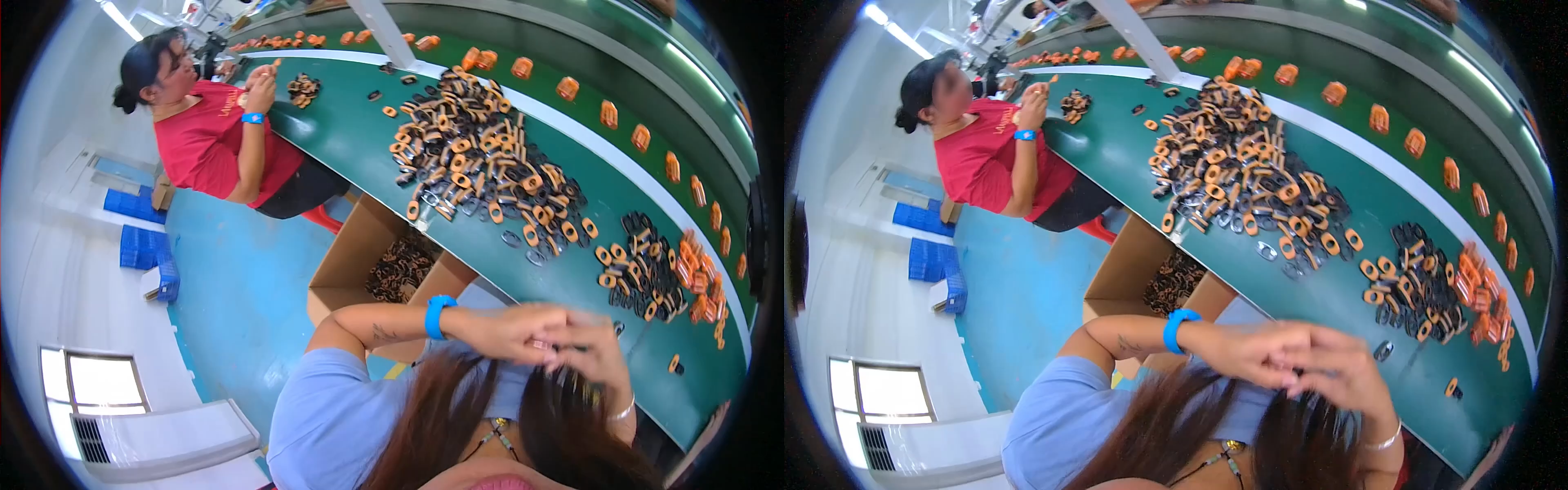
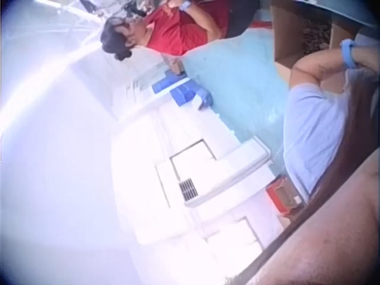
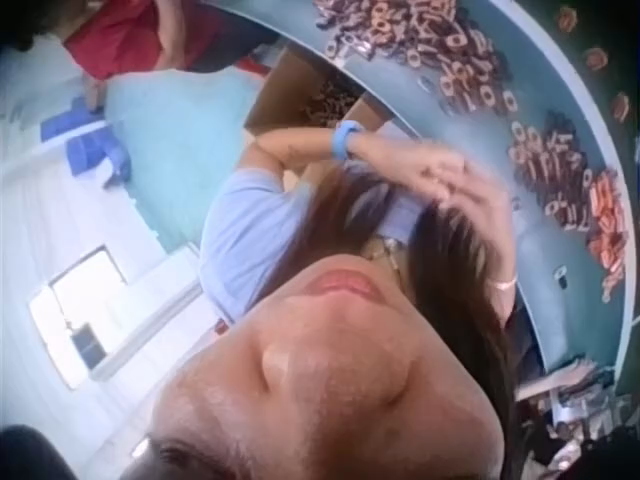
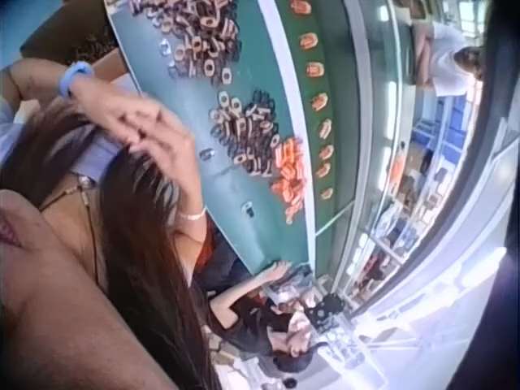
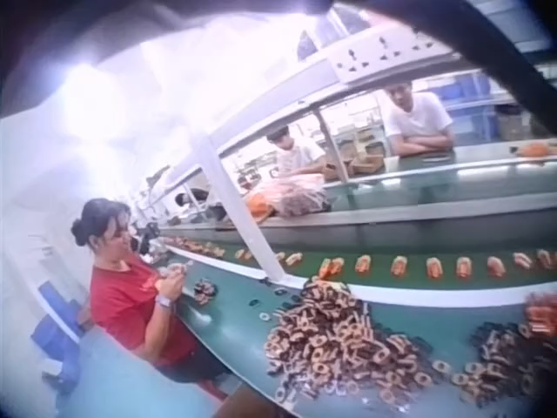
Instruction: The person assembles small electronic components by fitting a black piece into an orange casing by hand.
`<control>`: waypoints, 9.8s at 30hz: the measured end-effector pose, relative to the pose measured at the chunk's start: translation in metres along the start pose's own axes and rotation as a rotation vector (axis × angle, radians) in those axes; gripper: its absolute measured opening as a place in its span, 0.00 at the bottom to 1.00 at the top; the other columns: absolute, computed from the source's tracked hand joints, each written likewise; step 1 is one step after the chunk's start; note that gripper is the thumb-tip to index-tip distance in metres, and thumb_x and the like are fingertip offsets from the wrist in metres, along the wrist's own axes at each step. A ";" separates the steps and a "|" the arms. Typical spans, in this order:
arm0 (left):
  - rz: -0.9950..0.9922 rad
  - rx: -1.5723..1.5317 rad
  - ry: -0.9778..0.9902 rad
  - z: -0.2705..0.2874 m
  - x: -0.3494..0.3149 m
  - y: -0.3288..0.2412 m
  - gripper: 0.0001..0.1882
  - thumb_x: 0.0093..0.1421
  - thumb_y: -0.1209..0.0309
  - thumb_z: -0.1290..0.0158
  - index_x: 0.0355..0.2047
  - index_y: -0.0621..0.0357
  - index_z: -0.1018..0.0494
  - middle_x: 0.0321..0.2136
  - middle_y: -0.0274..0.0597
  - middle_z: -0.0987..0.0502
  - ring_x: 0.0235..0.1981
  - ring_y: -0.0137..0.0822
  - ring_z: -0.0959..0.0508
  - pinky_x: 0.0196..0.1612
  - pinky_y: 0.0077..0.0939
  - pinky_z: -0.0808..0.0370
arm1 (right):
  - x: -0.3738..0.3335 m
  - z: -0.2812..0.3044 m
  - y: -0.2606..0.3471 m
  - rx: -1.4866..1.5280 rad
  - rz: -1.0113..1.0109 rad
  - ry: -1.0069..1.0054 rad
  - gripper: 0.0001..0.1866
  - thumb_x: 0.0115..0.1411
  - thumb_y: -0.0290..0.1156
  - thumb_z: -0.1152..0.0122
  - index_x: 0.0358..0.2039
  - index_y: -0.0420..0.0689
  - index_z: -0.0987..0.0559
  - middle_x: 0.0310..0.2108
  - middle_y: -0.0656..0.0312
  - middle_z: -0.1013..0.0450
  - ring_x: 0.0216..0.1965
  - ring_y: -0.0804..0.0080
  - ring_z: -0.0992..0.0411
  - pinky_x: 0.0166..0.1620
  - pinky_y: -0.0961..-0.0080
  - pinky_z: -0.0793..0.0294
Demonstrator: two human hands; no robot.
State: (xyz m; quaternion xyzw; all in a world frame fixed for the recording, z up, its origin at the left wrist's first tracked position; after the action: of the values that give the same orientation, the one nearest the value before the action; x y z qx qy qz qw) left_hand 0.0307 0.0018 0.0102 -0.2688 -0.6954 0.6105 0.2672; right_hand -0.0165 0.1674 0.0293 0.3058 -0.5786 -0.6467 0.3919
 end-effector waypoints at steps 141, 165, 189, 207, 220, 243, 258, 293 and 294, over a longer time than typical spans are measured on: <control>-0.245 -0.217 -0.504 0.030 0.021 -0.012 0.17 0.65 0.73 0.57 0.50 0.57 0.51 0.43 0.48 0.31 0.36 0.27 0.29 0.32 0.19 0.32 | 0.029 0.021 0.011 -0.507 0.203 -0.607 0.20 0.57 0.38 0.43 0.44 0.37 0.25 0.38 0.57 0.27 0.33 0.75 0.31 0.30 0.83 0.35; 0.075 -0.675 -0.040 -0.021 0.157 0.031 0.18 0.61 0.67 0.57 0.49 0.56 0.45 0.31 0.50 0.30 0.14 0.28 0.37 0.15 0.16 0.43 | -0.090 0.055 -0.036 0.060 0.202 -0.971 0.14 0.57 0.28 0.40 0.43 0.39 0.25 0.40 0.63 0.28 0.40 0.80 0.32 0.46 0.82 0.32; 0.601 -0.451 0.418 -0.101 0.255 0.058 0.17 0.57 0.71 0.58 0.47 0.58 0.43 0.26 0.52 0.26 0.14 0.26 0.32 0.11 0.11 0.48 | -0.226 0.087 -0.053 0.012 0.026 -0.904 0.10 0.51 0.24 0.38 0.35 0.42 0.26 0.20 0.71 0.36 0.21 0.87 0.40 0.25 0.86 0.43; 0.560 -0.548 0.346 -0.089 0.257 0.064 0.18 0.59 0.70 0.55 0.49 0.54 0.43 0.25 0.46 0.28 0.21 0.32 0.26 0.12 0.11 0.45 | -0.227 0.091 -0.055 -0.114 0.055 -1.164 0.18 0.47 0.35 0.30 0.38 0.42 0.20 0.24 0.70 0.29 0.21 0.88 0.40 0.25 0.87 0.43; 0.596 -0.614 0.340 -0.083 0.245 0.058 0.21 0.57 0.71 0.57 0.51 0.56 0.46 0.34 0.49 0.27 0.21 0.32 0.25 0.12 0.11 0.43 | -0.202 0.103 -0.062 0.382 0.162 -0.717 0.12 0.51 0.26 0.34 0.38 0.40 0.22 0.21 0.71 0.32 0.23 0.88 0.38 0.27 0.87 0.41; 0.535 -0.512 0.229 -0.070 0.231 0.046 0.18 0.59 0.70 0.58 0.49 0.57 0.43 0.26 0.53 0.25 0.14 0.25 0.34 0.13 0.11 0.47 | -0.184 0.092 -0.025 -0.472 0.109 -0.968 0.10 0.45 0.20 0.41 0.31 0.44 0.22 0.19 0.68 0.27 0.14 0.82 0.38 0.19 0.83 0.43; 0.152 -0.212 0.163 -0.065 0.212 0.036 0.25 0.58 0.70 0.56 0.54 0.57 0.50 0.29 0.43 0.27 0.23 0.22 0.33 0.24 0.11 0.41 | -0.181 0.079 -0.028 0.184 -0.129 -1.053 0.14 0.47 0.25 0.32 0.37 0.43 0.20 0.13 0.77 0.44 0.15 0.92 0.50 0.20 0.88 0.55; 0.312 -0.326 0.112 -0.060 0.199 0.023 0.24 0.59 0.68 0.56 0.54 0.55 0.50 0.28 0.44 0.25 0.19 0.19 0.35 0.19 0.10 0.46 | -0.169 0.104 0.000 -0.510 -0.041 -0.831 0.13 0.39 0.32 0.27 0.27 0.45 0.21 0.16 0.67 0.32 0.13 0.78 0.42 0.18 0.80 0.46; 0.309 -0.328 0.094 -0.061 0.197 0.022 0.24 0.59 0.68 0.56 0.54 0.55 0.50 0.28 0.43 0.25 0.19 0.19 0.35 0.19 0.11 0.46 | -0.167 0.103 0.002 -0.533 -0.064 -0.801 0.14 0.39 0.32 0.27 0.27 0.45 0.21 0.17 0.67 0.31 0.13 0.77 0.40 0.18 0.80 0.44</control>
State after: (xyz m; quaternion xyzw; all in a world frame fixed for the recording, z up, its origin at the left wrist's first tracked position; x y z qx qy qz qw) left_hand -0.0656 0.1850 0.0039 -0.4401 -0.7228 0.5098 0.1551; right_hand -0.0187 0.3636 0.0359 -0.0606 -0.4883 -0.8511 0.1829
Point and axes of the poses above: each hand's wrist, its own x-axis towards the middle knuckle, its own z-axis out of the back of the hand, y = z × x, the point moved 2 cm from there along x, towards the middle knuckle
